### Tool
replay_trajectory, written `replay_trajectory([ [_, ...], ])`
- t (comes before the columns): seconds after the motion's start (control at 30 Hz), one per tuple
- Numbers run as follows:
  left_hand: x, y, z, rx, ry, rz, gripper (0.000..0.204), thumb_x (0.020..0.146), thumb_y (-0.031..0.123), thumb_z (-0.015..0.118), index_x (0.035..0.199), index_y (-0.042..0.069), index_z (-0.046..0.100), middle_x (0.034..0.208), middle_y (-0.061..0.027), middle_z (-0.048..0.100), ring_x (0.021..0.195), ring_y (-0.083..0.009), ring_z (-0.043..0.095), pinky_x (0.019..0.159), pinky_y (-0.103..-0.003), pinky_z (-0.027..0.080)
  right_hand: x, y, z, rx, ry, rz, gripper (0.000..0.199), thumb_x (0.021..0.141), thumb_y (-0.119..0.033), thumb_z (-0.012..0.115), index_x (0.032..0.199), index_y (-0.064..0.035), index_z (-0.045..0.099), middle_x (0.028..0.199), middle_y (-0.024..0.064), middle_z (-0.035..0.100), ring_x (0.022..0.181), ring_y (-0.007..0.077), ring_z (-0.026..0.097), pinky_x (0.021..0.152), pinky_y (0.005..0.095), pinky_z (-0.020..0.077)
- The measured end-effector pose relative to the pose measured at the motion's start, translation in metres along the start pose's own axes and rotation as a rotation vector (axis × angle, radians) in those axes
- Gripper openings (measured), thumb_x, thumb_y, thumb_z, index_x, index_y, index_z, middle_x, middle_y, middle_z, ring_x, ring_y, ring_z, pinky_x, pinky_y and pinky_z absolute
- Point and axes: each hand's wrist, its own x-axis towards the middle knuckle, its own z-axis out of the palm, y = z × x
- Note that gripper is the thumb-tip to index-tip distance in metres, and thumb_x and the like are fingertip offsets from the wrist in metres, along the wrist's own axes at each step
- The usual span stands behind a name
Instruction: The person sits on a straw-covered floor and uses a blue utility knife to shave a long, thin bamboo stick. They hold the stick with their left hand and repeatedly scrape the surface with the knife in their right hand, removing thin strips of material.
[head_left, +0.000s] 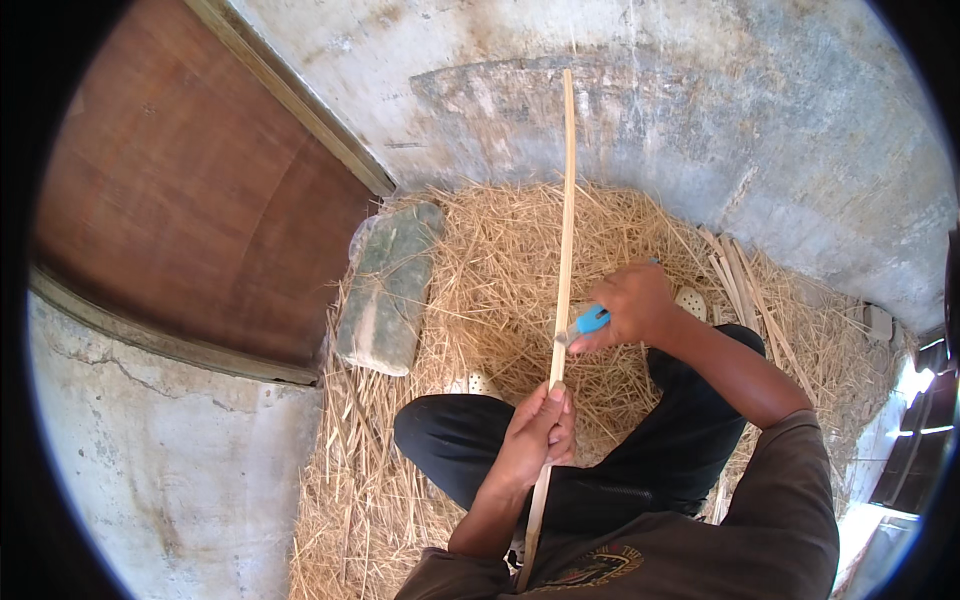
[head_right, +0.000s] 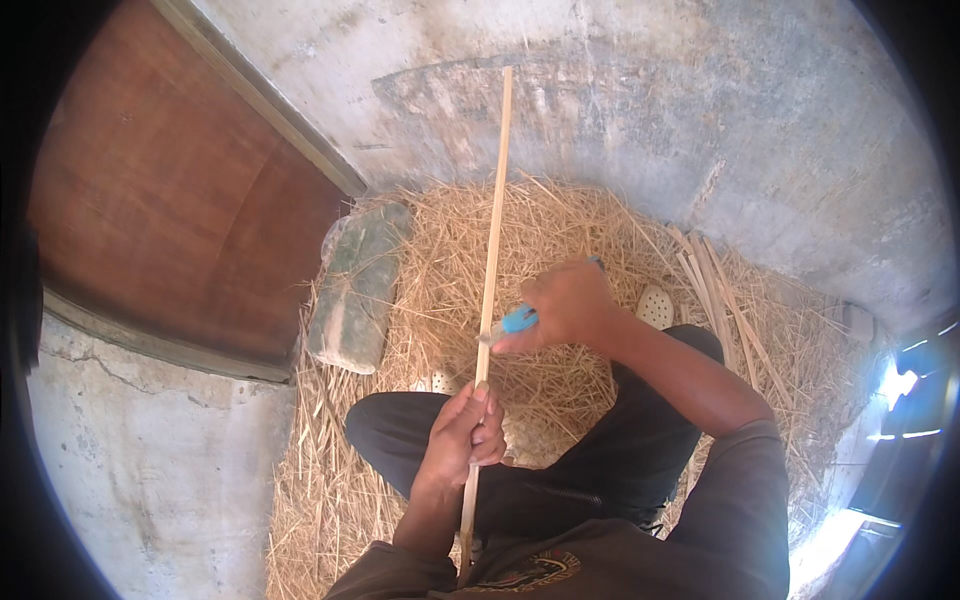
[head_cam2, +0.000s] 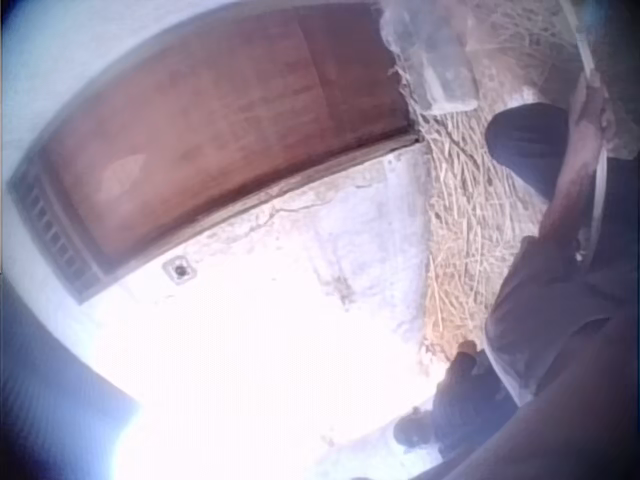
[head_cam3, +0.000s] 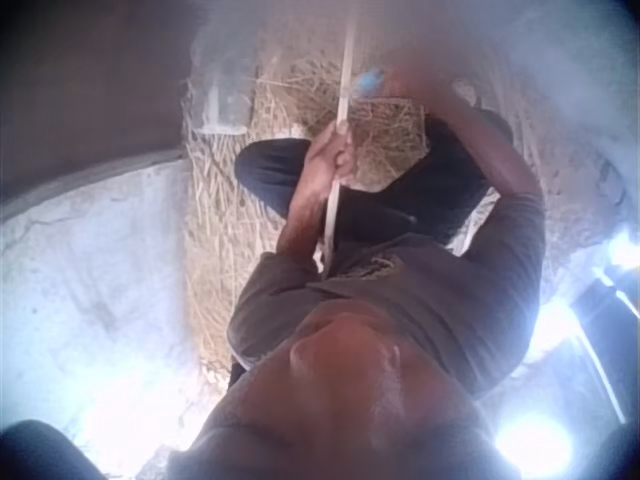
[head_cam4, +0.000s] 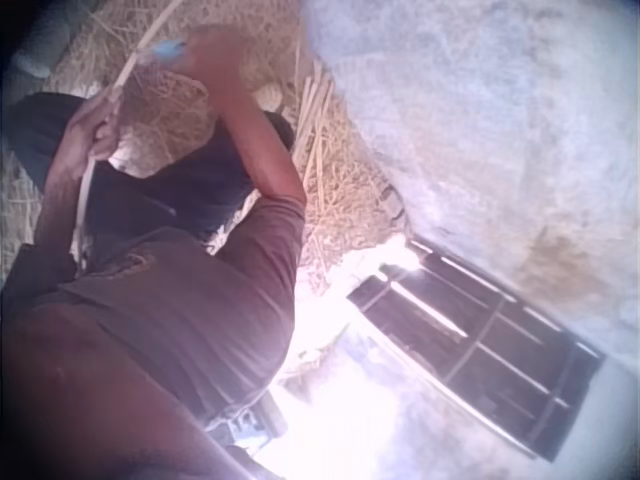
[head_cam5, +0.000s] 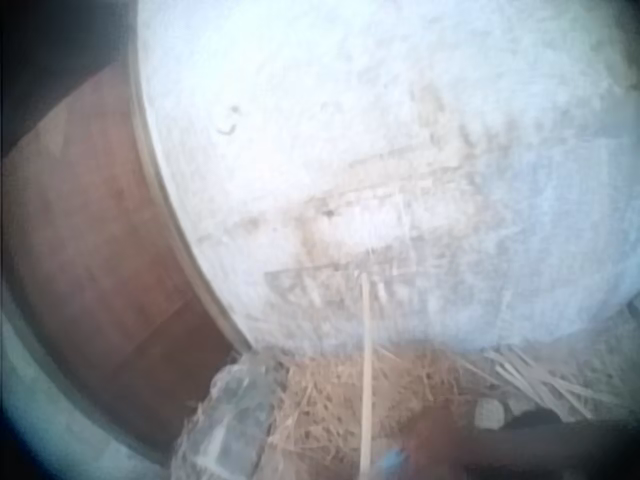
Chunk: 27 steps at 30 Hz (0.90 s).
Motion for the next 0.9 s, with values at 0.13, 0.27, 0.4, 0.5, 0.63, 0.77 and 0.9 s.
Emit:
replay_trajectory([
  [0.13, -0.007, -0.008, -0.001, -0.024, -0.057, -0.029, 0.025, 0.104, 0.03, 0.038, 0.089, 0.01, 0.043, 0.061, 0.003, 0.033, 0.042, -0.0058, 0.027, 0.041, -0.022, 0.027, 0.012, 0.032, -0.009, -0.045, 0.071, 0.174, 0.071, 0.07, -0.08, 0.057, 0.051, -0.0118, 0.047, 0.044, 0.0059, 0.043, 0.039, 0.025, 0.049, 0.042, 0.0373, 0.0378],
  [0.27, -0.012, -0.012, -0.002, -0.015, -0.088, -0.019, 0.026, 0.104, 0.029, 0.038, 0.089, 0.01, 0.043, 0.061, 0.0029, 0.033, 0.043, -0.0058, 0.027, 0.041, -0.023, 0.028, 0.009, 0.049, -0.005, -0.042, 0.018, 0.196, 0.073, 0.073, -0.08, 0.054, 0.05, -0.0115, 0.046, 0.043, 0.0053, 0.039, 0.037, 0.0241, 0.045, 0.039, 0.0372, 0.0347],
  [0.4, -0.016, -0.01, 0.002, 0.011, -0.085, -0.013, 0.026, 0.104, 0.03, 0.039, 0.088, 0.01, 0.042, 0.061, 0.003, 0.033, 0.043, -0.0059, 0.027, 0.041, -0.023, 0.028, 0.017, 0.057, -0.01, -0.109, 0.102, 0.193, 0.073, 0.067, -0.082, 0.058, 0.05, -0.0113, 0.051, 0.04, 0.0009, 0.039, 0.036, 0.0178, 0.043, 0.037, 0.033, 0.033],
  [0.5, -0.017, -0.012, 0.003, 0.043, -0.074, -0.014, 0.027, 0.104, 0.031, 0.039, 0.088, 0.01, 0.043, 0.06, 0.0031, 0.032, 0.042, -0.0059, 0.026, 0.041, -0.023, 0.026, 0.019, 0.07, -0.011, -0.1, 0.156, 0.215, 0.073, 0.067, -0.081, 0.059, 0.049, -0.0114, 0.049, 0.04, 0.0002, 0.038, 0.035, 0.0175, 0.041, 0.037, 0.0322, 0.0315],
  [0.63, -0.017, -0.011, 0.002, 0.056, -0.085, -0.005, 0.027, 0.104, 0.031, 0.04, 0.088, 0.01, 0.042, 0.06, 0.003, 0.032, 0.042, -0.006, 0.026, 0.041, -0.023, 0.027, 0.021, 0.074, -0.012, -0.16, 0.137, 0.185, 0.07, 0.067, -0.078, 0.062, 0.05, -0.0113, 0.05, 0.041, 0.0003, 0.039, 0.035, 0.0175, 0.04, 0.037, 0.0325, 0.0311],
  [0.77, -0.018, -0.011, 0.002, 0.055, -0.106, -0.037, 0.027, 0.105, 0.03, 0.038, 0.086, 0.01, 0.041, 0.062, 0.003, 0.034, 0.044, -0.0057, 0.028, 0.041, -0.022, 0.028, 0.024, 0.084, -0.015, -0.158, 0.199, 0.236, 0.074, 0.074, -0.081, 0.052, 0.052, -0.0099, 0.046, 0.043, 0.0057, 0.037, 0.036, 0.0247, 0.041, 0.039, 0.0372, 0.0339],
  [0.9, -0.02, -0.016, 0.004, 0.048, -0.109, -0.048, 0.027, 0.104, 0.029, 0.039, 0.086, 0.01, 0.041, 0.061, 0.003, 0.033, 0.044, -0.006, 0.028, 0.041, -0.022, 0.028, 0.023, 0.092, -0.022, -0.185, 0.141, 0.356, 0.07, 0.079, -0.073, 0.052, 0.057, -0.007, 0.055, 0.045, 0.0079, 0.045, 0.038, 0.0259, 0.046, 0.04, 0.0375, 0.0374],
])
